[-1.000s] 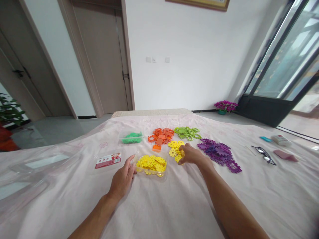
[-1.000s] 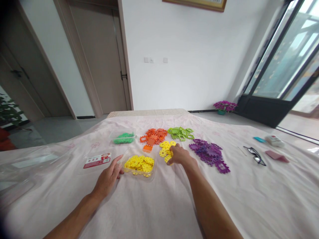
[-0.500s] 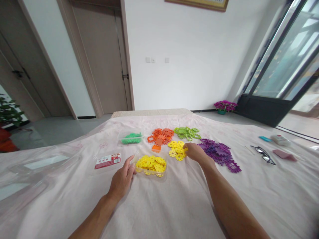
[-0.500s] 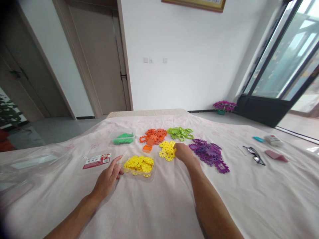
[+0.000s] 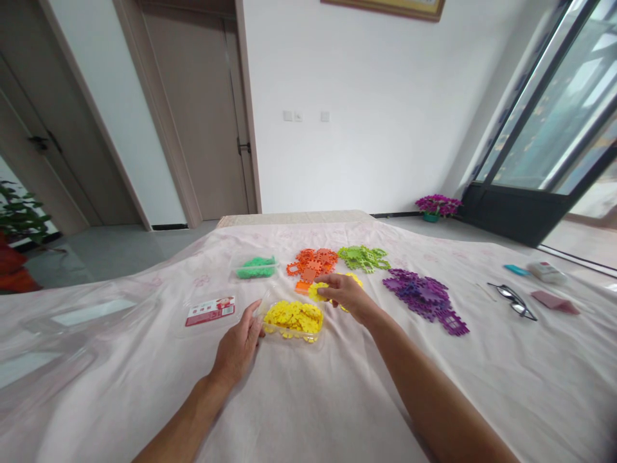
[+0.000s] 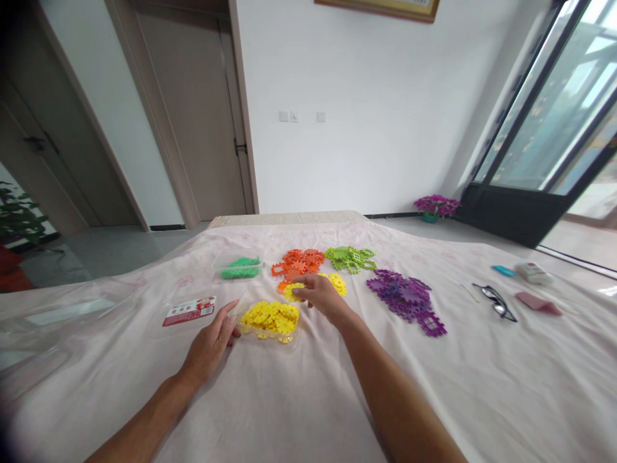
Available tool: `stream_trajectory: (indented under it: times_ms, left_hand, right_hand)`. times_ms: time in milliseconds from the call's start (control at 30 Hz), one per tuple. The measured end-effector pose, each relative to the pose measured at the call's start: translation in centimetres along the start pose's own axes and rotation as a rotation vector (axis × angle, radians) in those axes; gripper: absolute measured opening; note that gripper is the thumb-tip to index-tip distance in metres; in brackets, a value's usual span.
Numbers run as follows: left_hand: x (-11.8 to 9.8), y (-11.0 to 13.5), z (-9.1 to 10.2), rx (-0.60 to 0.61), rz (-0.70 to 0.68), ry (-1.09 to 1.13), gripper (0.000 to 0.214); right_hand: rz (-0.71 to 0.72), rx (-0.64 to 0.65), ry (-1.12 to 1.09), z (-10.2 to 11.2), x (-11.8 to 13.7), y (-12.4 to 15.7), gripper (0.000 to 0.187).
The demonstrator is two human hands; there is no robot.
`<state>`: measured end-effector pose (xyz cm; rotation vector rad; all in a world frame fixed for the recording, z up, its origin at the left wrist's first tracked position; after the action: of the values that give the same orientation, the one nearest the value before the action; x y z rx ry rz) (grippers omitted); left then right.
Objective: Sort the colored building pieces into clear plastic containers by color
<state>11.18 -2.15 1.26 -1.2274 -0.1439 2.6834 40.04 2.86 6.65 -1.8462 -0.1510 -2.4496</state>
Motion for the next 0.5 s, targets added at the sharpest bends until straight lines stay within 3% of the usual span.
stream_trajectory:
  times_ms: [67, 133, 233, 333, 500]
  left_hand:
    - [0.0, 0.0, 0.0, -0.004, 0.002, 0.000, 0.058]
    - [0.0, -0.1, 0.0, -0.007, 0.002, 0.001, 0.058]
    - [-0.1, -0.1, 0.0, -0.007, 0.000, 0.002, 0.058]
    - [-0.1, -0.1, 0.0, -0.007, -0.007, 0.005, 0.058]
    - [0.2, -0.1, -0.1, -0.014, -0.016, 0.016, 0.059]
  right_hand:
    - [-0.003, -0.014, -0.046, -0.9, 0.0, 0.0, 0.037]
    - [0.004, -0.084, -0.010, -0.4, -0.1, -0.1, 0.033]
    - [0.014, -0.188, 0.194, 2.1, -0.7, -0.5, 0.031]
    - [0.006, -0.256, 0.600, 5.2, -1.5, -0.6, 0.038]
    - [-0.103, -0.139, 0.935, 7.8, -3.0, -0.4, 0.060]
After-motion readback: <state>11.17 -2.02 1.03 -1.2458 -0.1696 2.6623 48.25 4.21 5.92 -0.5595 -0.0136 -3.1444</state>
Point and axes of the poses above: each hand's wrist, its own y-axis away from the middle knuckle, its own z-axis out of the back of the hand, x = y × z, the point moved 2 cm from there along -y, towards the middle knuckle, and after that the axes turned 4 degrees about -z, right-handed, at the moved point
